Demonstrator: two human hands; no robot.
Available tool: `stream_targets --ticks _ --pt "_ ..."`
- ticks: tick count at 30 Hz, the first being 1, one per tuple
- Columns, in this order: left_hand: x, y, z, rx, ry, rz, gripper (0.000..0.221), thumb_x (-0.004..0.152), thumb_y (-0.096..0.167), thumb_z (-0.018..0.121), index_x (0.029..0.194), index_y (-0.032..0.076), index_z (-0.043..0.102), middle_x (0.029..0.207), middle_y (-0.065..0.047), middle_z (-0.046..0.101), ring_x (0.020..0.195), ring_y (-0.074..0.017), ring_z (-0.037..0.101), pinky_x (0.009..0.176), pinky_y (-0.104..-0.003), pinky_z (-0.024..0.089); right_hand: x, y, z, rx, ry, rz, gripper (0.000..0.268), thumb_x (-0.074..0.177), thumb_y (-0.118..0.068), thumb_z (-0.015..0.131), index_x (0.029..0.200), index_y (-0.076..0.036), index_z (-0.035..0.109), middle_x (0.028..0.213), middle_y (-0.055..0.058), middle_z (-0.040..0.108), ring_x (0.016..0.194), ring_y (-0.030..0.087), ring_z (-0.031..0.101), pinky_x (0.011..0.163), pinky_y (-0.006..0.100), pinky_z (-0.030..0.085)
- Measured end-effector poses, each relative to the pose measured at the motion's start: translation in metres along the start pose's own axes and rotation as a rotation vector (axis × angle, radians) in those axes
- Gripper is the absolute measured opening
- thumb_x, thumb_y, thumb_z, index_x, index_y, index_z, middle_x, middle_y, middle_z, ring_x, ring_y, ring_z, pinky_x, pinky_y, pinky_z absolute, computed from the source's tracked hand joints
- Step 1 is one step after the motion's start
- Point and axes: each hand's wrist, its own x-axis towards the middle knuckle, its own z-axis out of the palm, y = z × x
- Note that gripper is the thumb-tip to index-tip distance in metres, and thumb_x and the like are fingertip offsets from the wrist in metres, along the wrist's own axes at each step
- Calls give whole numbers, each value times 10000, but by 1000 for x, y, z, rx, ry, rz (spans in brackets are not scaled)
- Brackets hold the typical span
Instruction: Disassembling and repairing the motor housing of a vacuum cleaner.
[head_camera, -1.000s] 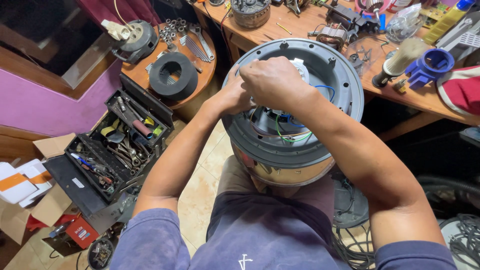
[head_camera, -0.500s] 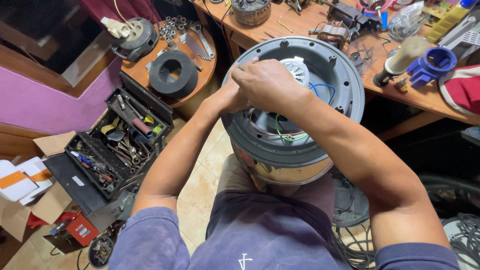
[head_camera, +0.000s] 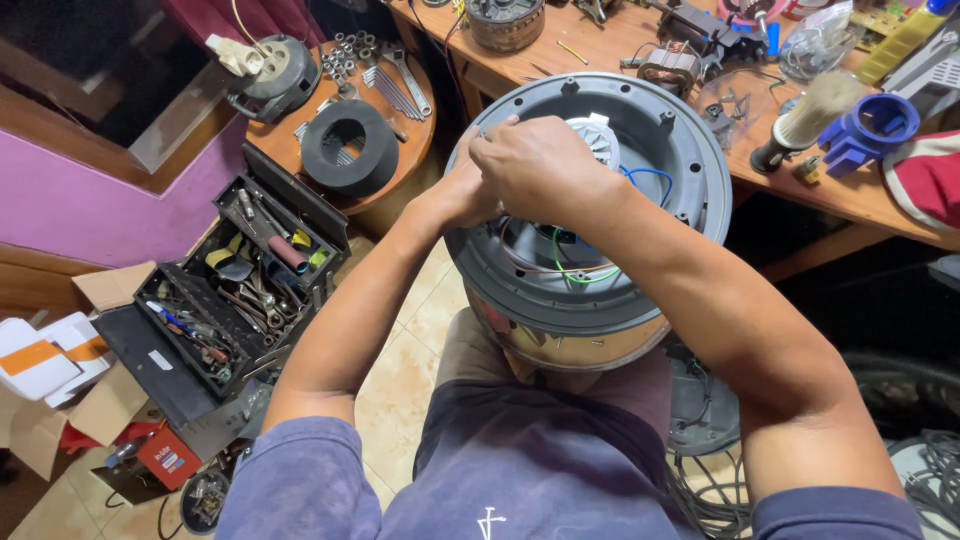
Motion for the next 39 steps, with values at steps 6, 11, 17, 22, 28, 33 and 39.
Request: stream_targets --ticks 6,11,17,22,28,33,39 --pt "0 1 -2 15 -3 -6 598 793 308 709 1363 153 623 1394 -87 625 1469 -337 313 1218 -635 76 -2 -7 -5 -14 20 46 353 809 -137 664 1101 49 593 935 204 654 815 341 700 518 499 575" --pt "-2 4 -2 24 -4 -8 607 797 306 703 1377 150 616 1408 -88 618 1479 -336 301 1220 -635 77 -4 -7 -15 36 69 2 300 797 -166 671 1025 7 584 887 136 614 743 333 696 511 420 586" --pt "2 5 -2 27 1 -20 620 802 305 695 1395 147 606 1426 -90 608 1493 -333 285 1223 -635 78 -8 4 -4 -114 111 33 400 855 -172 563 1154 93 535 724 116 646 547 318 696 424 485 532" --pt "-1 18 -17 10 6 -15 637 797 292 718 1400 123 600 1471 -119 567 1524 -347 203 1203 -670 99 -12 -4 -31 129 -17 64 264 855 -133 616 1046 42 565 880 126 564 751 356 672 486 470 574" --pt "-4 26 -28 -40 0 -21 625 798 236 723 1404 128 612 1446 -87 593 1548 -315 126 1194 -671 99 -19 7 -2 -56 -36 103 330 959 -270 544 1164 -12 561 736 57 625 599 288 717 434 450 550" --pt "1 14 -11 69 -9 -21 627 791 276 739 1392 155 609 1477 -55 556 1548 -288 115 1200 -668 122 -14 -7 -50 2 -25 31 327 921 -261 599 1111 5 599 892 82 633 781 295 699 570 398 592" --pt "-1 20 -23 -4 -10 -18 621 785 212 744 1390 155 619 1459 -61 576 1548 -304 122 1192 -684 122 -15 3 -15 -39 -53 104 440 936 -223 543 1279 49 501 713 60 619 617 281 700 438 462 539"
